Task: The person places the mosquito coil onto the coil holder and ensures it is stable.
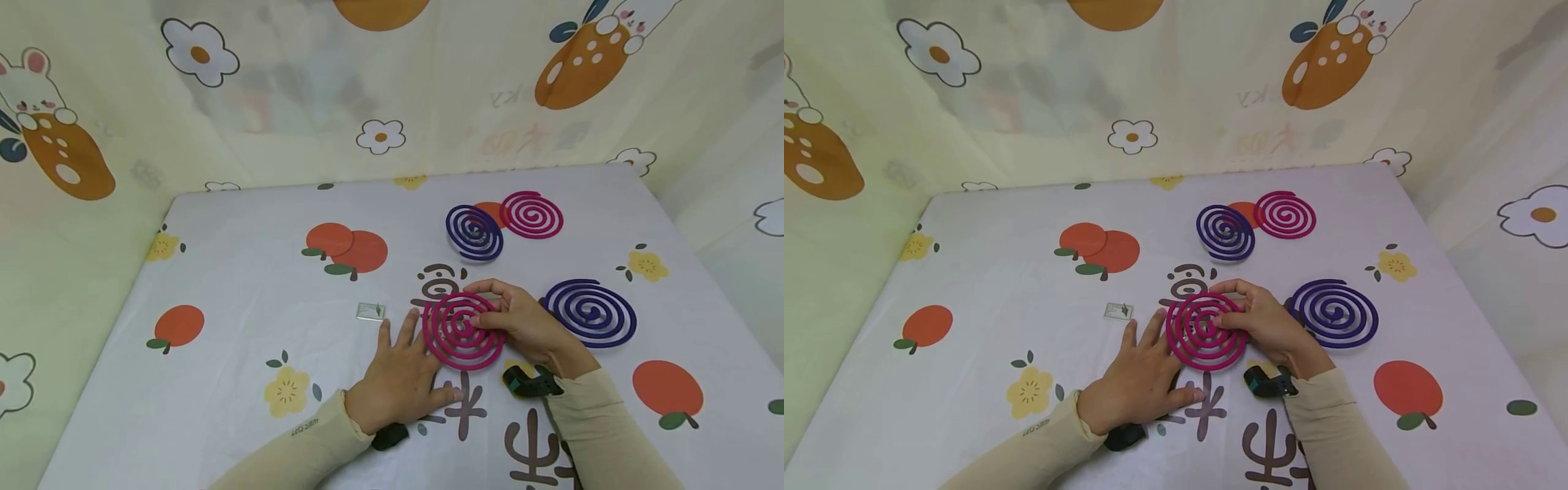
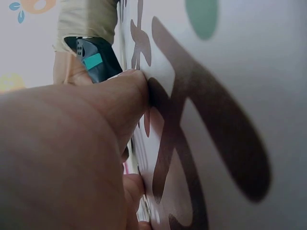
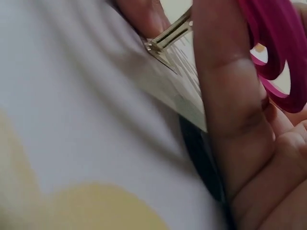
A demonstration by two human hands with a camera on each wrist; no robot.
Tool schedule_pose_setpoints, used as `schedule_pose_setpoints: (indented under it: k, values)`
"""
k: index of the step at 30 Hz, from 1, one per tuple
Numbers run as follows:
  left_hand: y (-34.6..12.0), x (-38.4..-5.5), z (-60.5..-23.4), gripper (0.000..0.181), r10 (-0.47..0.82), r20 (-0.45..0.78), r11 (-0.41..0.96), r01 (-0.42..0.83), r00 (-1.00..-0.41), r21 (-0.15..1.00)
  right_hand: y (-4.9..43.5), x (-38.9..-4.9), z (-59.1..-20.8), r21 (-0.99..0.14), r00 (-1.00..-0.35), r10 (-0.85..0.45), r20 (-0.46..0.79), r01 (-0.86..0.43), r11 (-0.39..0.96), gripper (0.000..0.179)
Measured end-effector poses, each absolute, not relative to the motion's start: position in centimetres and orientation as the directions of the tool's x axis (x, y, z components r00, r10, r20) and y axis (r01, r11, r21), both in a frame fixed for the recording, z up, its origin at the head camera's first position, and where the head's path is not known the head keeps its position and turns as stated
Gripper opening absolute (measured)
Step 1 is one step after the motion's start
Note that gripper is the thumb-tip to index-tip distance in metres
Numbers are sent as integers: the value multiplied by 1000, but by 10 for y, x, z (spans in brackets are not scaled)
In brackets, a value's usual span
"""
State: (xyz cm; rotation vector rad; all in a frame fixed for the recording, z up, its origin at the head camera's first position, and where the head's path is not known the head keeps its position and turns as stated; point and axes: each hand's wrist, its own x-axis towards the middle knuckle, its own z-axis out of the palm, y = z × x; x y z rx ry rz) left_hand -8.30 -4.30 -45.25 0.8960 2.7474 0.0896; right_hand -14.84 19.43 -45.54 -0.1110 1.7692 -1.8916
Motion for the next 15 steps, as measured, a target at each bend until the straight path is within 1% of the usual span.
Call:
schedule_pose_setpoints:
  k: [8,15]
  values:
    - [-43,-84,-450,86,588,-226,809,570,-777,145,186,-148,-453,-947,-859,-400,-319,310,89,52]
    - [-43,-83,-450,85,586,-222,811,567,-780,146,183,-146,-452,-941,-869,-362,-337,318,113,51]
